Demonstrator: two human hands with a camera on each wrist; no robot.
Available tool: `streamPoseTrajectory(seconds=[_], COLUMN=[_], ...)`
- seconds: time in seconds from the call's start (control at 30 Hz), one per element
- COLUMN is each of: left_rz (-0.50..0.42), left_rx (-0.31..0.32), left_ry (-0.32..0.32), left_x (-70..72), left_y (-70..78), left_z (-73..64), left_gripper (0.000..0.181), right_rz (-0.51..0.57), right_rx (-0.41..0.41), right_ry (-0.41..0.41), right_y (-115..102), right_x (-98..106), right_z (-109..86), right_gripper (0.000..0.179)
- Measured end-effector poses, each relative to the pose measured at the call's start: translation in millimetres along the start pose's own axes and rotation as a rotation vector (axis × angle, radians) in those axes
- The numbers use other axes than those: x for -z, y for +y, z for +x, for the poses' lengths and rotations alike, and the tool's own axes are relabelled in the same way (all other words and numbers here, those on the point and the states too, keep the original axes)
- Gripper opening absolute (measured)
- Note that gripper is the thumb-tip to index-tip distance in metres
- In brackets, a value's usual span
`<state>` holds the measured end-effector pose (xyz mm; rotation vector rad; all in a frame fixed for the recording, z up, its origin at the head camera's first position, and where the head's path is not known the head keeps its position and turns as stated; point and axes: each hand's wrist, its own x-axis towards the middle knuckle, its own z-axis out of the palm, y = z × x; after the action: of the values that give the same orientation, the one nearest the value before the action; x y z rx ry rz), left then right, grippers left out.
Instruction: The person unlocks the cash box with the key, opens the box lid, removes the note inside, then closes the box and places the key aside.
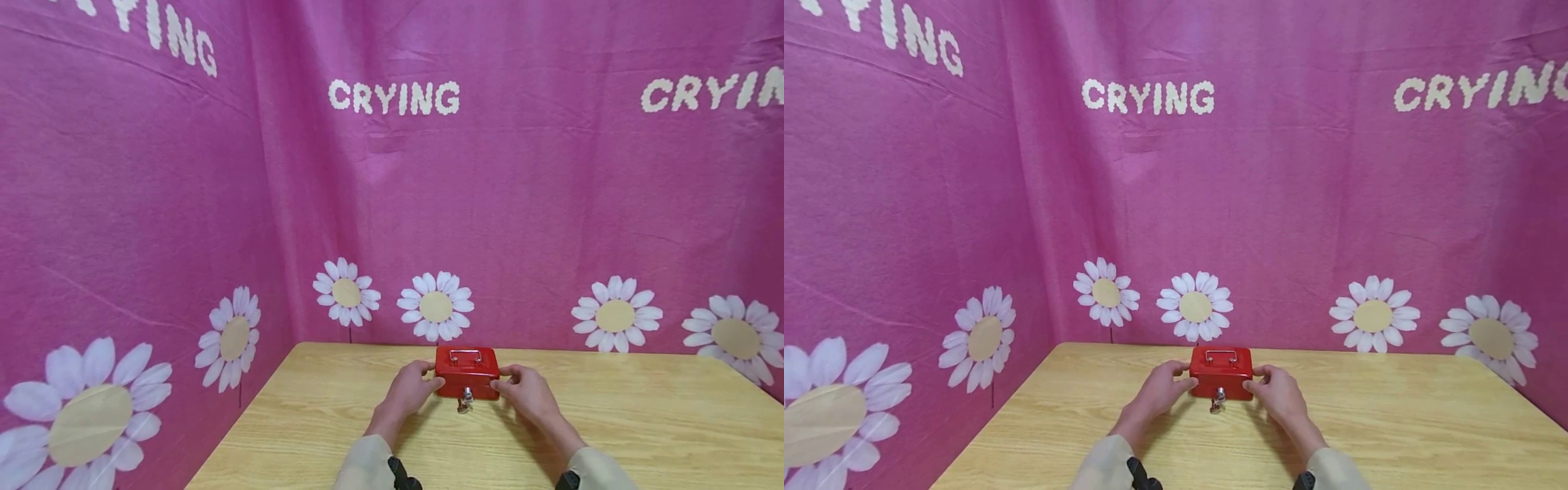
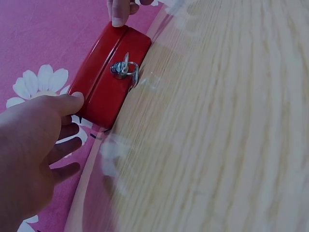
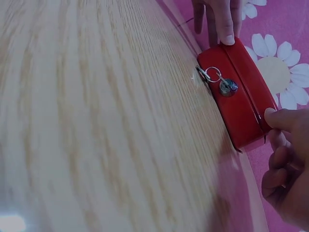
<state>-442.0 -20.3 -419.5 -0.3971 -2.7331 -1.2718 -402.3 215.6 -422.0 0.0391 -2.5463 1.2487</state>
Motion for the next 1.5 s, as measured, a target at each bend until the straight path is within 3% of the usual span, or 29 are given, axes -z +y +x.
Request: streamPoseTrajectory(seconds=[0.33,0.83,1.5], left_rz=[0.021,0.034,0.049], left_rx=[-0.018,-0.018,-0.026], left_ry=[0.027,-0.011,0.0], left_x=[0.6,6.9,5.7], left_y=[1.1,1.4,5.0], left_z=[-0.4,-3.6,-7.1], left_gripper=[0.041,0.041,0.041], right_rz=[-0.013,-0.031,-0.039], right_rx=[-0.019,-0.009,0.015], right_ry=[0.018,0.001,0.02], right_y=[-3.5,-4.5,-5.3], right_x=[0.7,4.8,4.4], right_z=[-2.4,-7.0,-8.6], right_gripper=[0.037,0.031,0.031])
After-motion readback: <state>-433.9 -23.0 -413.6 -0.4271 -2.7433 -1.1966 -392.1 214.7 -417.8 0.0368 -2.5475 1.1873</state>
